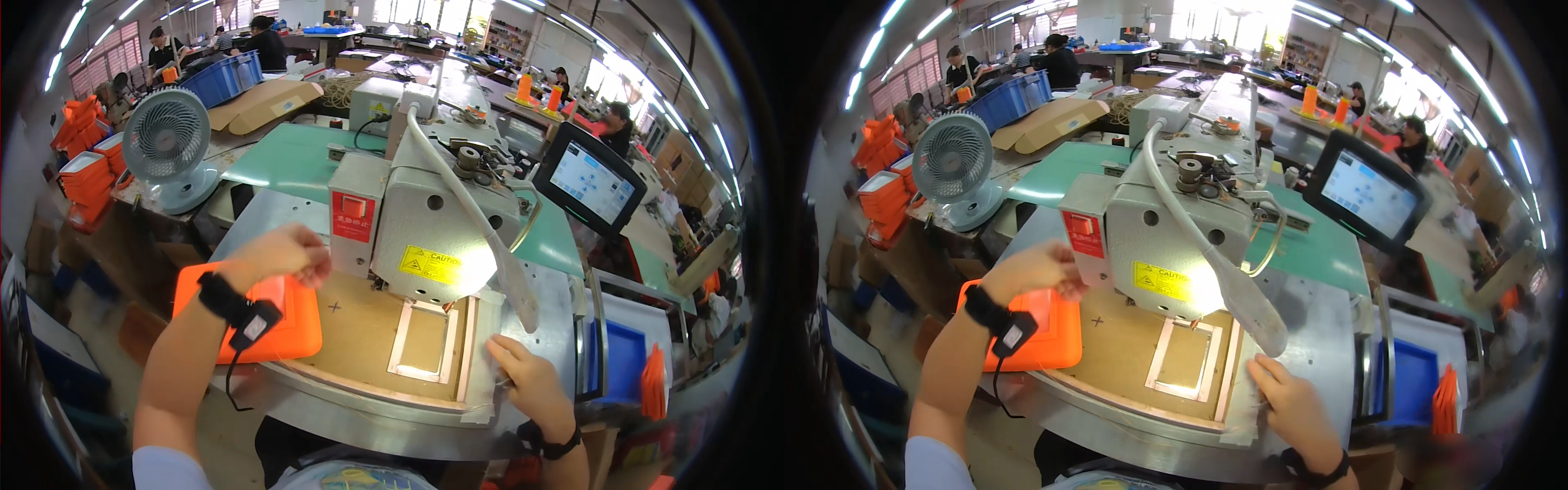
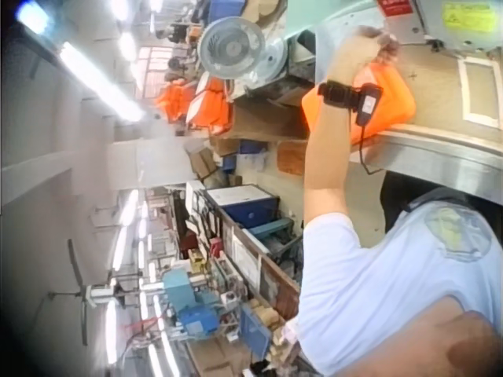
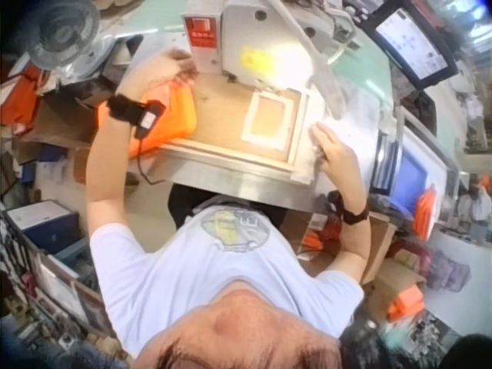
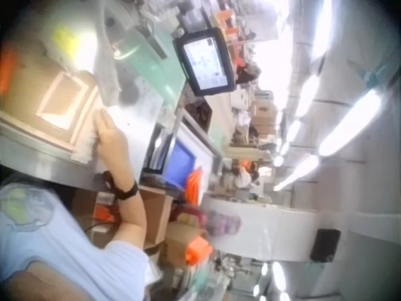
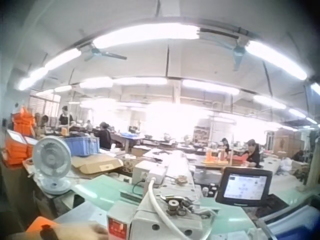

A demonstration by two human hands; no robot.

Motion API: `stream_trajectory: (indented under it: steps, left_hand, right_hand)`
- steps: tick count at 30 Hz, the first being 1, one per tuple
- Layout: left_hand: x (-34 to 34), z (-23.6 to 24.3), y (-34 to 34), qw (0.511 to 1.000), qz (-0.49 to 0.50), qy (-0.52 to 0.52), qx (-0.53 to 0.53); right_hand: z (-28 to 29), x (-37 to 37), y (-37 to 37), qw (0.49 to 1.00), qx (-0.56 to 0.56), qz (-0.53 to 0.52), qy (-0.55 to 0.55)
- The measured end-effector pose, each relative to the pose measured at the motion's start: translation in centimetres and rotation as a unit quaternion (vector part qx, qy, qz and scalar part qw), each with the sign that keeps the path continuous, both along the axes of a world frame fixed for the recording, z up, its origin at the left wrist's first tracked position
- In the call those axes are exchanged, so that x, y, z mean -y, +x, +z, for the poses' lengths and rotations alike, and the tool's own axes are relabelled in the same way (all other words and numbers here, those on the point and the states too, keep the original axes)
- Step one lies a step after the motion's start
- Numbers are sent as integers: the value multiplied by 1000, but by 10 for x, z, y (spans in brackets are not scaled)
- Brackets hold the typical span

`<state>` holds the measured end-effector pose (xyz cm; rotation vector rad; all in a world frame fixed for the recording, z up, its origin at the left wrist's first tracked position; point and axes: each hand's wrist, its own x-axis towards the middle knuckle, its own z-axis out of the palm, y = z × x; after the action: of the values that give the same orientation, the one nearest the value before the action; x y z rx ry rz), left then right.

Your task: Sewing and trimming an orange leather pouch with an ID window using an industrial sewing machine.

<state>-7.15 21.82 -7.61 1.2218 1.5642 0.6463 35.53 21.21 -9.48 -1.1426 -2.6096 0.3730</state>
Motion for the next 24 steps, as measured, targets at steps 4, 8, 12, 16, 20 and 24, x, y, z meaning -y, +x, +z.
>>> stream_trajectory:
  steps: [4,8,12,16,20,24]
  left_hand:
    - [-33,-38,-57,902,186,111,374]
    - [1,-41,-89,901,249,231,268]
    - [52,-11,-69,902,304,266,153]
    - [115,31,2,841,200,491,112]
    - [169,78,58,690,-152,643,296]
    - [202,109,100,611,-235,638,406]
  right_hand:
    - [-9,2,29,996,85,-23,-26]
    - [0,-1,63,978,178,-106,16]
    - [47,-9,69,974,39,-209,-75]
    - [122,-23,40,982,-64,-170,50]
    - [170,-72,-20,984,-146,-36,99]
    - [202,-125,-93,988,-49,70,125]
